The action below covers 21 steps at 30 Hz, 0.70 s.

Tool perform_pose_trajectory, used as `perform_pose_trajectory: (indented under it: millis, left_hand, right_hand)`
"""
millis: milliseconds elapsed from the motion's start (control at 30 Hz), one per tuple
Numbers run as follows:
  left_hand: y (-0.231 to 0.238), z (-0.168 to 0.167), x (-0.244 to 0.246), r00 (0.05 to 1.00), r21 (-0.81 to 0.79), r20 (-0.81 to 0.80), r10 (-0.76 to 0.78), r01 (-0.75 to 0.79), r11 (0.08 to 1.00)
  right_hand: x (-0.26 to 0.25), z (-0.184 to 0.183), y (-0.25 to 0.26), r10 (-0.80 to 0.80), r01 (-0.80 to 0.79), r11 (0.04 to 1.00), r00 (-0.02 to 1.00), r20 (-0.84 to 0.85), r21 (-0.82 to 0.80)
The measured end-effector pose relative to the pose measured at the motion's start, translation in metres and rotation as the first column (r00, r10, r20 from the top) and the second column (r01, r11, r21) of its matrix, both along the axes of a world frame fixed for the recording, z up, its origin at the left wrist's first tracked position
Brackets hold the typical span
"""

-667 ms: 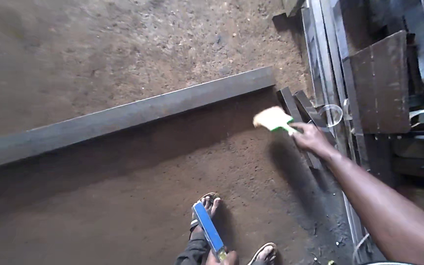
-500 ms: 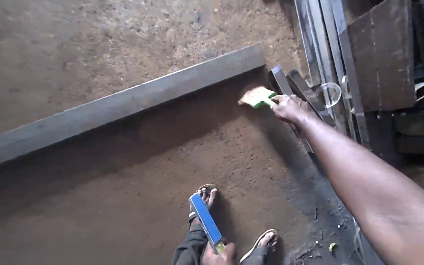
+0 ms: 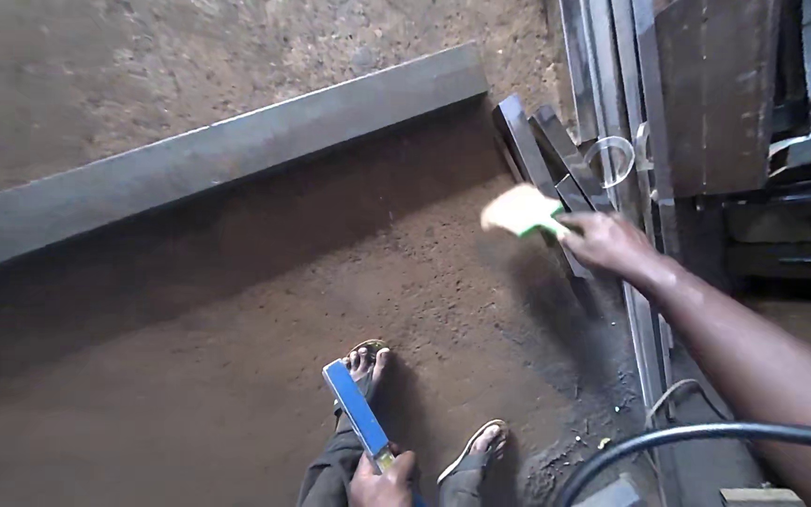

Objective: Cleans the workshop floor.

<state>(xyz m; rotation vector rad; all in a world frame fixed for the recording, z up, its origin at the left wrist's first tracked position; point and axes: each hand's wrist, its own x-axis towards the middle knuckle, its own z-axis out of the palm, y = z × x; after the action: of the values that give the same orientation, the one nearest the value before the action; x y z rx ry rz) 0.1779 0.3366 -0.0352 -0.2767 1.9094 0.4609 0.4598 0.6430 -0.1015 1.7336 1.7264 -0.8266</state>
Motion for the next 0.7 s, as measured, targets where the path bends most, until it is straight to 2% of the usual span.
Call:
perform_pose_trajectory:
  millis: [100, 167, 267, 333, 400, 467, 567, 700]
  left_hand:
    - [0.001, 0.001, 0.004, 0.998, 0.000, -0.028, -0.054, 0.054, 0.999]
    - [-0.001, 0.000, 0.006, 0.999, 0.004, -0.026, -0.043, 0.043, 0.999]
    - [-0.006, 0.000, 0.008, 1.000, -0.002, -0.005, -0.012, 0.012, 1.000]
    - [-0.008, -0.001, 0.010, 1.000, -0.010, 0.000, -0.003, 0.003, 1.000]
    - [-0.007, 0.000, 0.011, 1.000, -0.015, -0.001, 0.010, -0.010, 1.000]
    - [-0.005, 0.000, 0.011, 1.000, -0.011, -0.001, 0.019, -0.019, 1.000]
    - [-0.006, -0.001, 0.013, 1.000, -0.006, -0.006, -0.011, 0.011, 1.000]
    - [-0.013, 0.001, 0.020, 0.997, -0.038, -0.016, -0.071, 0.070, 0.997]
  right_hand:
    - [-0.029, -0.025, 0.029, -0.032, 0.034, 0.997, 0.999, -0.017, 0.065]
    - [-0.018, -0.038, 0.012, -0.032, 0.031, 0.998, 0.999, 0.020, 0.055]
    - [0.047, -0.042, -0.076, -0.033, 0.036, 0.999, 0.991, 0.131, -0.023]
    - [0.103, -0.035, -0.154, -0.041, 0.079, 0.984, 0.972, 0.231, -0.157]
    - [0.145, -0.020, -0.215, -0.060, 0.189, 0.921, 0.932, 0.356, -0.341]
    - [0.161, -0.002, -0.238, -0.107, 0.305, 0.853, 0.896, 0.431, -0.423]
    - [0.142, 0.021, -0.212, -0.207, 0.344, 0.879, 0.899, 0.385, -0.331]
    - [0.062, 0.025, -0.119, -0.171, 0.179, 0.977, 0.982, 0.078, -0.113]
